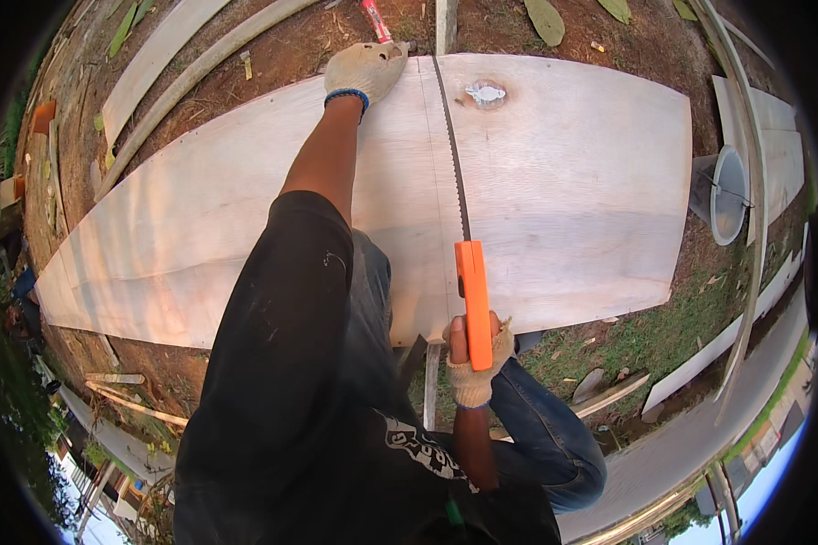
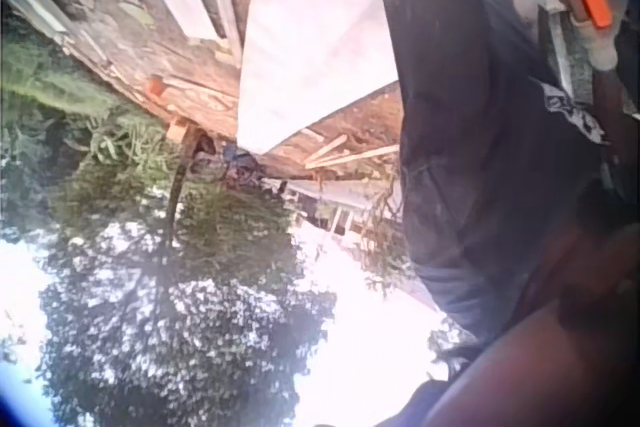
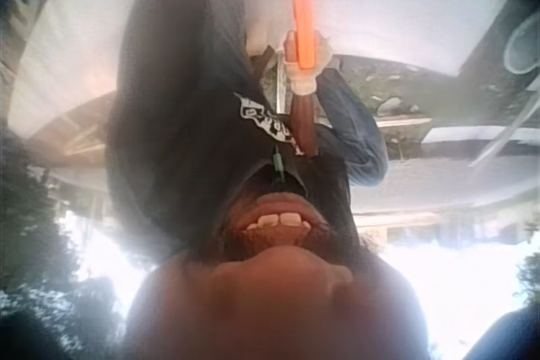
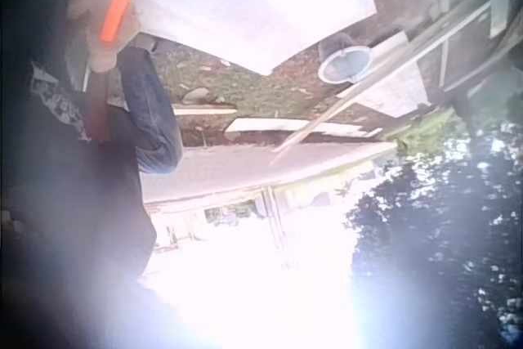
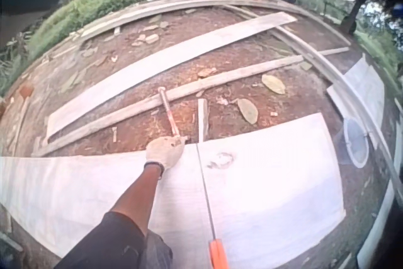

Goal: The person marks a straight line on a large wooden plank using a pencil and a straightedge, then uses a hand saw to cut along the marked line. The person adjusts their position and the plank during the process.

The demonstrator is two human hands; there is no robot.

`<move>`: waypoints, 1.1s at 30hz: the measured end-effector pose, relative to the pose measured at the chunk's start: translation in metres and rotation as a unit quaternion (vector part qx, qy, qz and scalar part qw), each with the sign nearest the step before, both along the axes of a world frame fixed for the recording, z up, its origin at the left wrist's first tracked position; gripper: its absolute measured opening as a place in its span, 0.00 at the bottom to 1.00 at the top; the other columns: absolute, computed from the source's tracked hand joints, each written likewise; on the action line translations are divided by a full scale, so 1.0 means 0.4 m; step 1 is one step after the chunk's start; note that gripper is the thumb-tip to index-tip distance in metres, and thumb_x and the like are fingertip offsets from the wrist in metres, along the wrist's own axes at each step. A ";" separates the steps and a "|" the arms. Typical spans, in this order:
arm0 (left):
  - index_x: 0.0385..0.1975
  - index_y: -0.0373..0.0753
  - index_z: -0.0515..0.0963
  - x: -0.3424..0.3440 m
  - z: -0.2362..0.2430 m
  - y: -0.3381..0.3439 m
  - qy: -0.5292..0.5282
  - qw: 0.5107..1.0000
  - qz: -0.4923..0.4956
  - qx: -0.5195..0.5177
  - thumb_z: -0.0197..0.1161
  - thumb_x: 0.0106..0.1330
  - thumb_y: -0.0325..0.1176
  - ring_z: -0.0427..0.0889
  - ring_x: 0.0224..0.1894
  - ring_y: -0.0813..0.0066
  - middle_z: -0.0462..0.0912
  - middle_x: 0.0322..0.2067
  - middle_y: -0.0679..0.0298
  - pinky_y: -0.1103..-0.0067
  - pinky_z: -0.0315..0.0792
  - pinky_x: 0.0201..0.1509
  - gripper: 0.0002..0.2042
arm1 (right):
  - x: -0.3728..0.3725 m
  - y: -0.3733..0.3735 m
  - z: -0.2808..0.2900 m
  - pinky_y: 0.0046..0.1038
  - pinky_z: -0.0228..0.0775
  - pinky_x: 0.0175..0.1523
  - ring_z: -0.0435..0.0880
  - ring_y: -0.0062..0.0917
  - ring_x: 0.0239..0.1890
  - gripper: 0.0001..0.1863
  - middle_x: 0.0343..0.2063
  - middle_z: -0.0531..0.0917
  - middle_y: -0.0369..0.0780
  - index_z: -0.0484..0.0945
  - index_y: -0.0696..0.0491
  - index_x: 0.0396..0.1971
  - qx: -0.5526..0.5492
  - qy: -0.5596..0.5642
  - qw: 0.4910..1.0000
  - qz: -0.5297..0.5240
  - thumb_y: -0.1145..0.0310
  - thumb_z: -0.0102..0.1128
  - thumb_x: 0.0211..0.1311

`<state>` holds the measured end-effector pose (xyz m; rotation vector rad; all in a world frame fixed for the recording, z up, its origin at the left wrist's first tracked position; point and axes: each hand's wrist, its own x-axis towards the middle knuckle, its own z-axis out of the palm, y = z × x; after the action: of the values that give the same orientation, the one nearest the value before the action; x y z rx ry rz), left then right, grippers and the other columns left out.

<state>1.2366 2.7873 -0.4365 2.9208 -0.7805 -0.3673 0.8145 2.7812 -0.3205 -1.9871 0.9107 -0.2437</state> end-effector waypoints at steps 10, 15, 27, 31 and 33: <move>0.50 0.53 0.87 0.000 0.054 -0.022 0.052 0.997 0.051 -0.002 0.45 0.73 0.55 0.88 0.49 0.55 0.89 0.45 0.57 0.61 0.81 0.52 0.24 | 0.071 0.029 0.079 0.39 0.60 0.26 0.72 0.41 0.19 0.09 0.18 0.72 0.43 0.76 0.56 0.25 -0.012 0.012 1.000 0.018 0.70 0.66 0.60; 0.50 0.55 0.87 0.000 0.055 -0.029 0.075 0.994 0.076 0.007 0.46 0.72 0.57 0.88 0.49 0.58 0.90 0.44 0.58 0.63 0.82 0.52 0.24 | 0.102 0.057 0.106 0.38 0.57 0.29 0.66 0.37 0.19 0.12 0.17 0.68 0.44 0.70 0.58 0.24 -0.040 -0.017 0.999 0.014 0.71 0.65 0.61; 0.54 0.52 0.86 0.006 0.072 -0.025 0.118 0.989 0.087 -0.018 0.46 0.71 0.58 0.86 0.54 0.56 0.88 0.50 0.56 0.63 0.78 0.59 0.26 | 0.104 0.046 0.102 0.38 0.56 0.28 0.65 0.37 0.19 0.12 0.17 0.68 0.44 0.69 0.58 0.24 -0.049 0.008 0.998 0.029 0.73 0.65 0.60; 0.54 0.52 0.86 0.011 0.082 -0.031 0.121 0.987 0.102 0.010 0.46 0.71 0.59 0.86 0.54 0.56 0.88 0.50 0.58 0.64 0.78 0.59 0.26 | 0.116 0.037 0.099 0.38 0.56 0.26 0.67 0.38 0.18 0.11 0.16 0.69 0.44 0.71 0.58 0.23 -0.051 0.032 0.997 0.040 0.74 0.65 0.59; 0.54 0.53 0.86 0.014 0.060 -0.033 0.108 0.989 0.098 0.013 0.46 0.71 0.59 0.86 0.54 0.56 0.88 0.50 0.58 0.64 0.78 0.58 0.27 | 0.116 0.038 0.096 0.38 0.56 0.23 0.70 0.41 0.16 0.08 0.16 0.71 0.43 0.76 0.56 0.23 -0.050 0.028 0.998 0.029 0.74 0.66 0.57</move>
<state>1.2422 2.7742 -0.4124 2.8818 -0.4564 -0.6636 0.8609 2.7966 -0.2823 -2.1182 0.8891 -0.2053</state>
